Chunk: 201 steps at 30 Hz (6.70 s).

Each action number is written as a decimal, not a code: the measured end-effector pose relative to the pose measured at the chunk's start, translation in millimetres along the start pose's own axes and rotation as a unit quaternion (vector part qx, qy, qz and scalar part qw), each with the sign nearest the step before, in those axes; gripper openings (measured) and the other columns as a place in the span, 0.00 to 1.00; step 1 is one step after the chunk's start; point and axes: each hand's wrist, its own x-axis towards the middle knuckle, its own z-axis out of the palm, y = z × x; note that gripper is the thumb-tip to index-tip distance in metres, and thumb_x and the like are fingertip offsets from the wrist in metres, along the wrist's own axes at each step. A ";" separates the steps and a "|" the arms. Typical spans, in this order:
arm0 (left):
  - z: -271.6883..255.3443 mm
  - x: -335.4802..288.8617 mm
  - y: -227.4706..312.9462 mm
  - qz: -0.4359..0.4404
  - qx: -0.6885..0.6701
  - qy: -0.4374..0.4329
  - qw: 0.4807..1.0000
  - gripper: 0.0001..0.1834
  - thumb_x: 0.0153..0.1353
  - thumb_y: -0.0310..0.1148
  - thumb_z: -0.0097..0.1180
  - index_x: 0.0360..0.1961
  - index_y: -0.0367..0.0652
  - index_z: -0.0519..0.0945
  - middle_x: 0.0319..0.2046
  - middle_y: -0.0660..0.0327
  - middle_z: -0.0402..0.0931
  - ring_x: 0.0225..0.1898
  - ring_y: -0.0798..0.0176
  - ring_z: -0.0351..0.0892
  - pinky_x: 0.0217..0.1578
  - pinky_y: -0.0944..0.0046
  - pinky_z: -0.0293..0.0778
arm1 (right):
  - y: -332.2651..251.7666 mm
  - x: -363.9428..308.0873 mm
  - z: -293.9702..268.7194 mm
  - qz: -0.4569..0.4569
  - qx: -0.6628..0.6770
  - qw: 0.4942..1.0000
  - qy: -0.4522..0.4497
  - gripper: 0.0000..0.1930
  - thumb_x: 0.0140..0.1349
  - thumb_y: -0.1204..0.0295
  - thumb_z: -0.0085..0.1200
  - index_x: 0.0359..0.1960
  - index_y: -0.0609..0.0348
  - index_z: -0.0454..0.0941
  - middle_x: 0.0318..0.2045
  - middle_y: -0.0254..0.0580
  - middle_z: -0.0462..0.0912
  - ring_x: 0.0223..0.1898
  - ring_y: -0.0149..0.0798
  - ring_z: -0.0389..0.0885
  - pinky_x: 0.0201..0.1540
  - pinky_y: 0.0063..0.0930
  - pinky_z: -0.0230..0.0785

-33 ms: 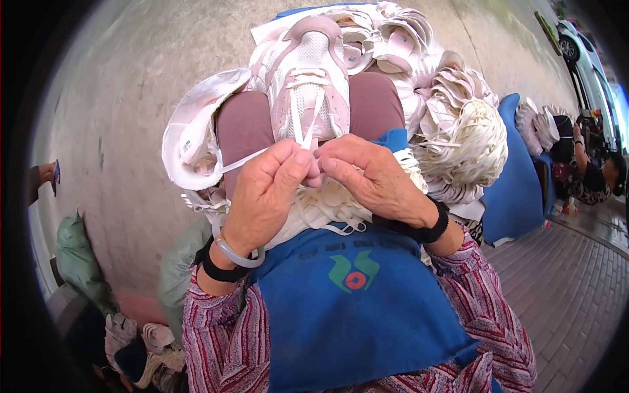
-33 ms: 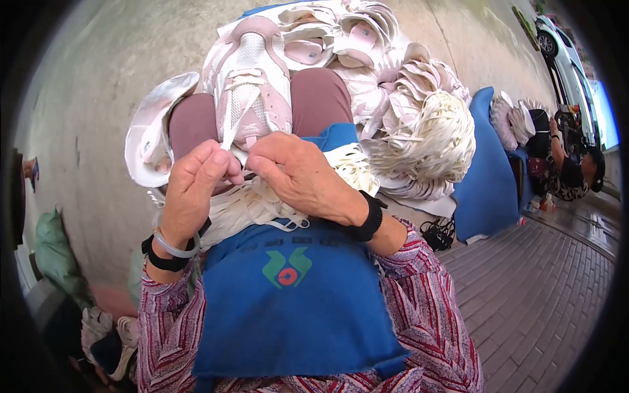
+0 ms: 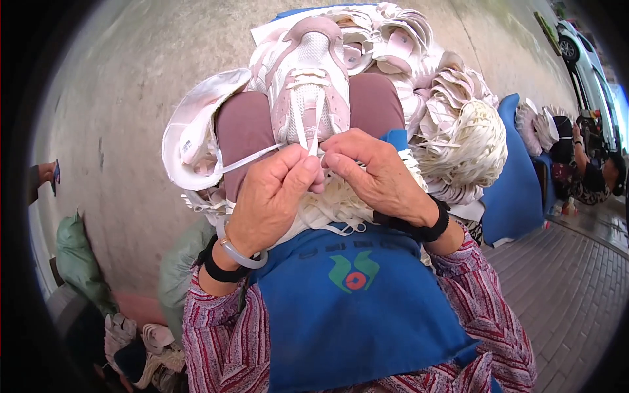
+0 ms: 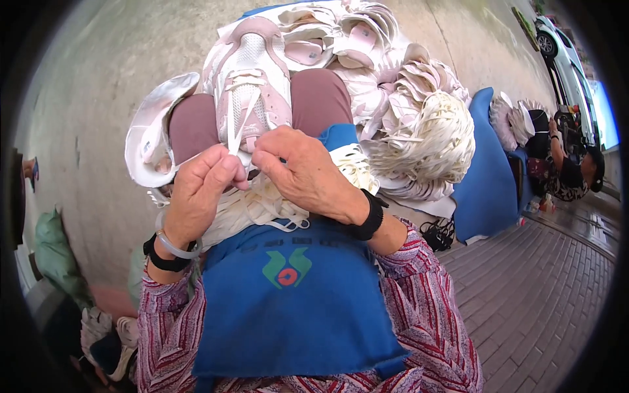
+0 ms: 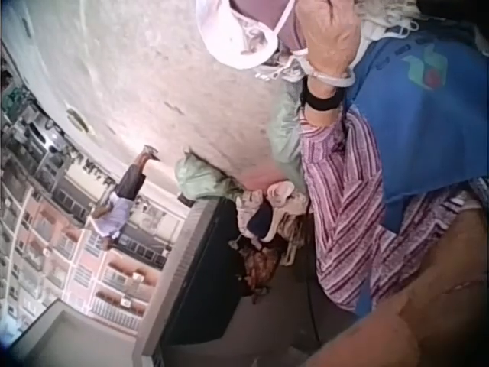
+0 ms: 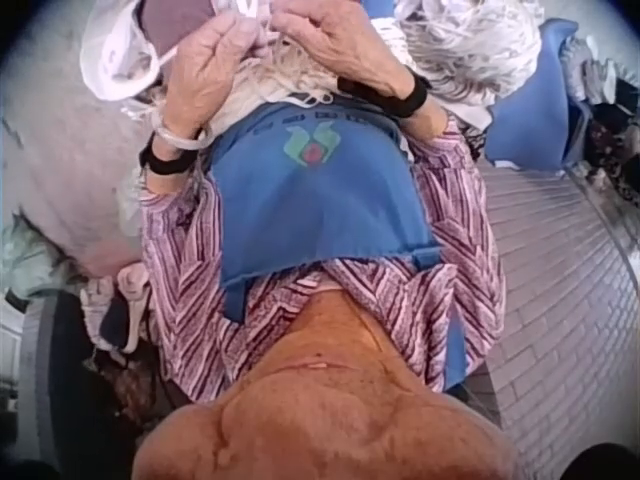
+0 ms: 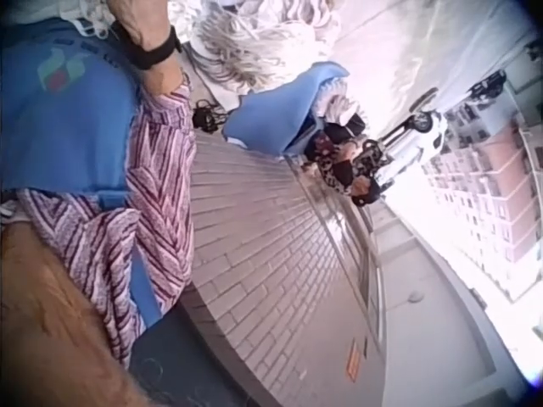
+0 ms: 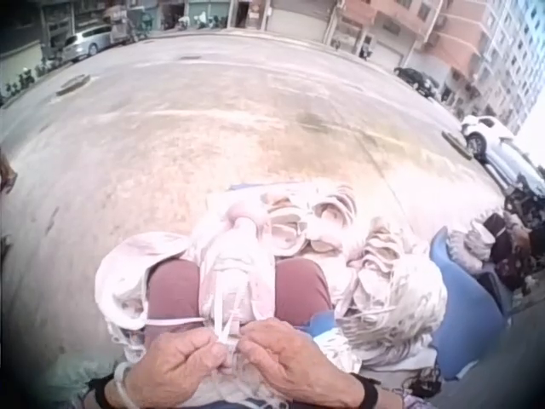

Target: Lacing several pairs of pink and white sneakers.

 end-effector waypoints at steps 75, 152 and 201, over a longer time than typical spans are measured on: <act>-183.5 -55.5 -34.1 0.154 -0.496 0.154 0.841 0.14 0.71 0.34 0.41 0.31 0.38 0.72 0.17 0.68 0.58 0.23 0.69 0.60 0.35 0.66 0.64 | 9.1 25.5 -51.8 0.244 0.139 0.958 -0.058 0.16 0.67 0.61 0.46 0.33 0.62 0.80 0.19 0.26 0.71 0.19 0.20 0.65 0.22 0.15 0.56; -88.1 85.4 -39.9 -0.014 0.286 0.113 0.951 0.16 0.62 0.41 0.55 0.31 0.37 0.78 0.21 0.70 0.71 0.22 0.76 0.65 0.25 0.73 0.63 | 47.8 37.8 -83.3 0.079 -0.241 0.965 0.066 0.09 0.60 0.71 0.53 0.36 0.65 0.79 0.26 0.50 0.79 0.26 0.43 0.77 0.32 0.30 0.69; -73.4 7.6 -42.9 -0.081 0.054 0.204 0.974 0.12 0.67 0.35 0.51 0.42 0.36 0.77 0.26 0.67 0.78 0.26 0.79 0.69 0.28 0.77 0.65 | 33.3 15.7 -55.6 -0.017 -0.346 0.931 -0.114 0.05 0.53 0.75 0.59 0.32 0.61 0.78 0.30 0.42 0.72 0.30 0.44 0.75 0.31 0.34 0.67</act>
